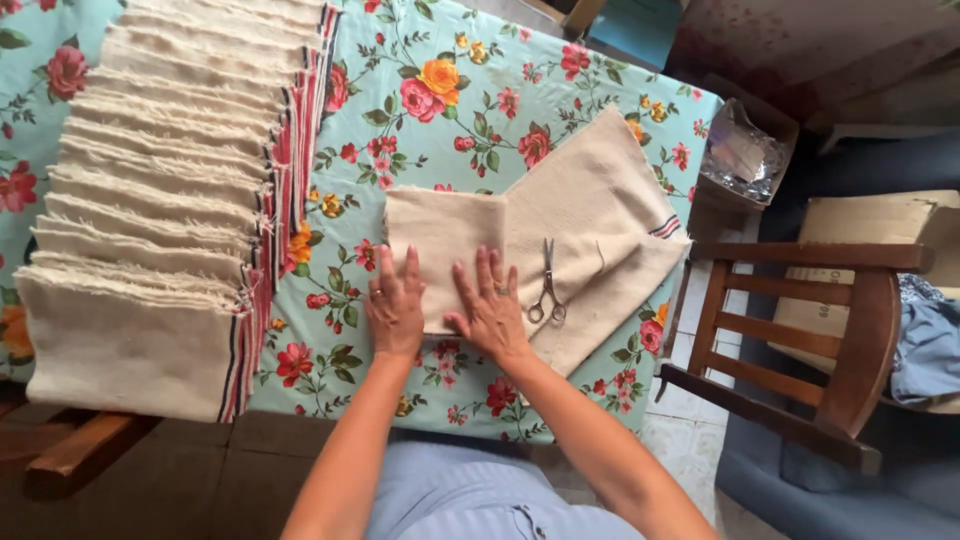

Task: Cutting fabric into smaller pieces and folding them into a neat stack

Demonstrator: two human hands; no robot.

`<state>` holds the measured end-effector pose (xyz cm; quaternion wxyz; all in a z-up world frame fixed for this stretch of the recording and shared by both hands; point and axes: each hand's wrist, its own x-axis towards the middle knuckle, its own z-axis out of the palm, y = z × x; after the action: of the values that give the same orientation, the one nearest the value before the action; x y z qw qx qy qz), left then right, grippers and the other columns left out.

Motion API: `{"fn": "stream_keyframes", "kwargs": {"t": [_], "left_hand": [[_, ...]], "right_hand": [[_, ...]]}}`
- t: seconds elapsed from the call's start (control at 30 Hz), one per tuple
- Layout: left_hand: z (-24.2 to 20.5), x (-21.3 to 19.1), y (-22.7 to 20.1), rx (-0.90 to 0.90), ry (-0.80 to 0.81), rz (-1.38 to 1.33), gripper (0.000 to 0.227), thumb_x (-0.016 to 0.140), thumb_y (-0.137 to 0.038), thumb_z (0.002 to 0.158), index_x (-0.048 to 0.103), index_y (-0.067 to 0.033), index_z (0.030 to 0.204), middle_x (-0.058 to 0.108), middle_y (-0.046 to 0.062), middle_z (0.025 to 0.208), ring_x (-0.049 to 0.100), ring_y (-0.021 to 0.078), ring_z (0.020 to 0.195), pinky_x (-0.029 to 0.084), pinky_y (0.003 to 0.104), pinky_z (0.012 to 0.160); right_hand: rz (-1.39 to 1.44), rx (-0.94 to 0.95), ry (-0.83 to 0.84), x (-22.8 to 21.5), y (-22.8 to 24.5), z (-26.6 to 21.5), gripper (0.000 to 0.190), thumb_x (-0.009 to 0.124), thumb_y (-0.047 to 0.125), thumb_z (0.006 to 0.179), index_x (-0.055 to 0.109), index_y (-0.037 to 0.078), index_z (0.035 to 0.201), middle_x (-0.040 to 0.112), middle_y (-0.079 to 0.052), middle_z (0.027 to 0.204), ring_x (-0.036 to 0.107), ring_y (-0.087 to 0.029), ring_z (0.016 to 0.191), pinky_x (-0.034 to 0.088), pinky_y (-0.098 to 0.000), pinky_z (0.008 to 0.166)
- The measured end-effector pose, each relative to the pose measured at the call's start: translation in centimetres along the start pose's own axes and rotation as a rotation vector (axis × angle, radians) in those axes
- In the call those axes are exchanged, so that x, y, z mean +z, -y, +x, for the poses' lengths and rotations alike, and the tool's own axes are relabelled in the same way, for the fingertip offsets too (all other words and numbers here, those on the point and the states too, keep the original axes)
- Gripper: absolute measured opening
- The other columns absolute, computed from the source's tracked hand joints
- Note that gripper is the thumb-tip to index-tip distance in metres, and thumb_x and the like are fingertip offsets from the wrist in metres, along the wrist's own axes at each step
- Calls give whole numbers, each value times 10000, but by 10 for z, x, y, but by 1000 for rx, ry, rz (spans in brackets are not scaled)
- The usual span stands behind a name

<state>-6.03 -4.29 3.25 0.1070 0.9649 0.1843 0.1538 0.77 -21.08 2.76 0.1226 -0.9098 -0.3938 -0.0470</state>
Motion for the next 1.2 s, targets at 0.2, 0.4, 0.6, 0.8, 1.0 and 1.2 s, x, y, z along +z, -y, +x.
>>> {"fn": "stream_keyframes", "kwargs": {"t": [0.2,0.4,0.6,0.8,1.0,1.2], "left_hand": [[-26,26,3,-559,191,-120,889,765,-549,780,453,-91,1475,503,171,1353,519,476,1191,442,569,973],[-33,22,18,-631,698,-220,611,767,-586,695,702,-140,1107,686,115,1123,649,410,1084,519,550,875],[27,-106,-43,-795,585,-998,614,890,-299,682,642,-87,1202,710,170,1157,667,365,1128,521,481,936],[56,-149,-34,-511,87,-1584,602,810,-264,856,453,-131,1322,576,140,1347,587,249,1205,521,408,1037],[-48,73,51,-1630,777,-3057,754,711,-257,874,389,-170,1550,501,111,1529,490,252,1351,418,394,1117],[10,-123,-21,-743,508,-1990,489,784,-28,804,635,-34,1270,722,252,1049,731,394,877,593,569,719]], "right_hand": [[-59,-15,-13,-16,10,-6,848,313,735,941,328,187,1588,157,-248,1666,88,-391,1558,3,-597,1206],[80,-106,337,-29,25,-20,1131,574,832,714,277,194,1598,116,-249,1664,71,-437,1537,42,-630,1203],[353,7,113,-46,40,1,1293,868,349,510,226,163,1617,307,-134,1636,334,-382,1477,255,-631,1149],[903,640,182,-169,34,52,107,694,348,848,747,319,936,698,-2,714,712,-191,731,527,-367,725],[1833,729,65,-225,0,33,318,637,340,972,647,41,864,710,-213,731,739,-271,635,603,-421,650],[1823,962,-69,-267,4,19,385,627,376,966,696,31,1125,748,-183,1055,740,-283,884,582,-472,858]]}}
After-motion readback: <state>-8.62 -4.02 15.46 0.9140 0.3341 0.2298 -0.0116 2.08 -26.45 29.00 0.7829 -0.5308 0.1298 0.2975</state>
